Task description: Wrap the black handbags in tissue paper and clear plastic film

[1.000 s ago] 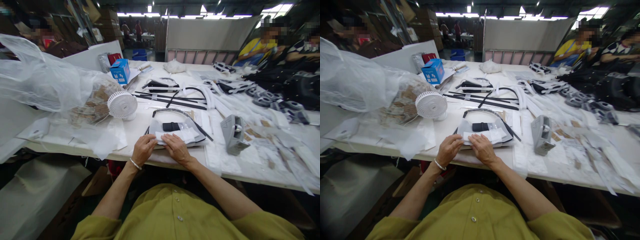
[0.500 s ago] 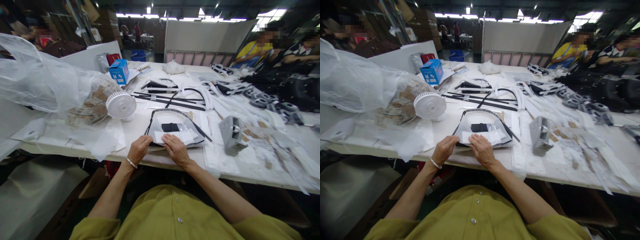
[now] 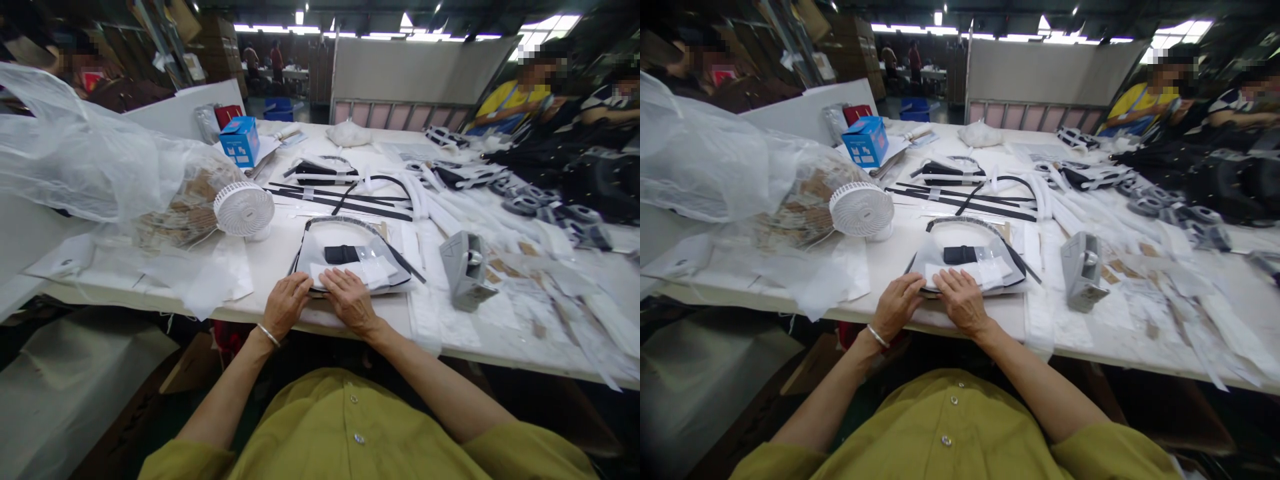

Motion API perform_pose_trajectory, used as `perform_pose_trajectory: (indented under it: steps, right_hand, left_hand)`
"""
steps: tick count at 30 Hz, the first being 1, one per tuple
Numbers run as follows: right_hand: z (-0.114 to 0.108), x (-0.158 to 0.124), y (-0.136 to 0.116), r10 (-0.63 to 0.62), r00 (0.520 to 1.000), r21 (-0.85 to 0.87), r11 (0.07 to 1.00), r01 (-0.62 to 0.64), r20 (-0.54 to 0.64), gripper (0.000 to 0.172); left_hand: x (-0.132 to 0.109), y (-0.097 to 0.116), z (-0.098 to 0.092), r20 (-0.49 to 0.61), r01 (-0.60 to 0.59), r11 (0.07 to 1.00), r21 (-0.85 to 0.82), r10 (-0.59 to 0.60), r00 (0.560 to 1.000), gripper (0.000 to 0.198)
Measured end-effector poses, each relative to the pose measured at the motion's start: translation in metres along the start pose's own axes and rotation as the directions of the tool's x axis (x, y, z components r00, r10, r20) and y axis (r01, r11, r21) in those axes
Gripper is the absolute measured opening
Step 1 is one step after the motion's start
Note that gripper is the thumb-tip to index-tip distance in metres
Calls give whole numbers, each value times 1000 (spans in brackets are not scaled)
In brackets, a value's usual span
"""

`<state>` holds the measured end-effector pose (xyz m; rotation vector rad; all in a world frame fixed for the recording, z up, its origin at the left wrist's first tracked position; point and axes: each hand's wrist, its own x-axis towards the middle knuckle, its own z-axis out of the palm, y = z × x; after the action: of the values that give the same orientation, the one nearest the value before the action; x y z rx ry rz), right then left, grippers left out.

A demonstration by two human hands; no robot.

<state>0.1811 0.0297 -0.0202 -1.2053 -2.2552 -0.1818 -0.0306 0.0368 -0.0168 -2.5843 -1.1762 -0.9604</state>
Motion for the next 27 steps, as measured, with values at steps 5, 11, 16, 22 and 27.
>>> perform_pose_trajectory:
  steps: [5,11,16,22,27]
  right_hand:
    - [9,1,-8,19,1000,-84,996,-17,23,45]
    - [14,2,-8,32,999,-93,995,-31,5,48]
    - [16,2,-13,61,998,-119,991,-60,6,45]
    - [15,-1,-16,59,997,-129,990,-52,51,50]
    - [15,-1,-15,28,999,-147,989,-23,32,48]
  left_hand:
    - [-1,-9,19,-62,29,998,58,-25,998,14]
    - [0,-4,13,-20,19,995,96,-17,1000,36]
    - [-4,-3,14,-27,-73,995,67,75,997,51]
    - [-9,-2,10,74,-121,987,107,114,991,48]
    - [6,-2,5,159,-217,954,208,186,970,37]
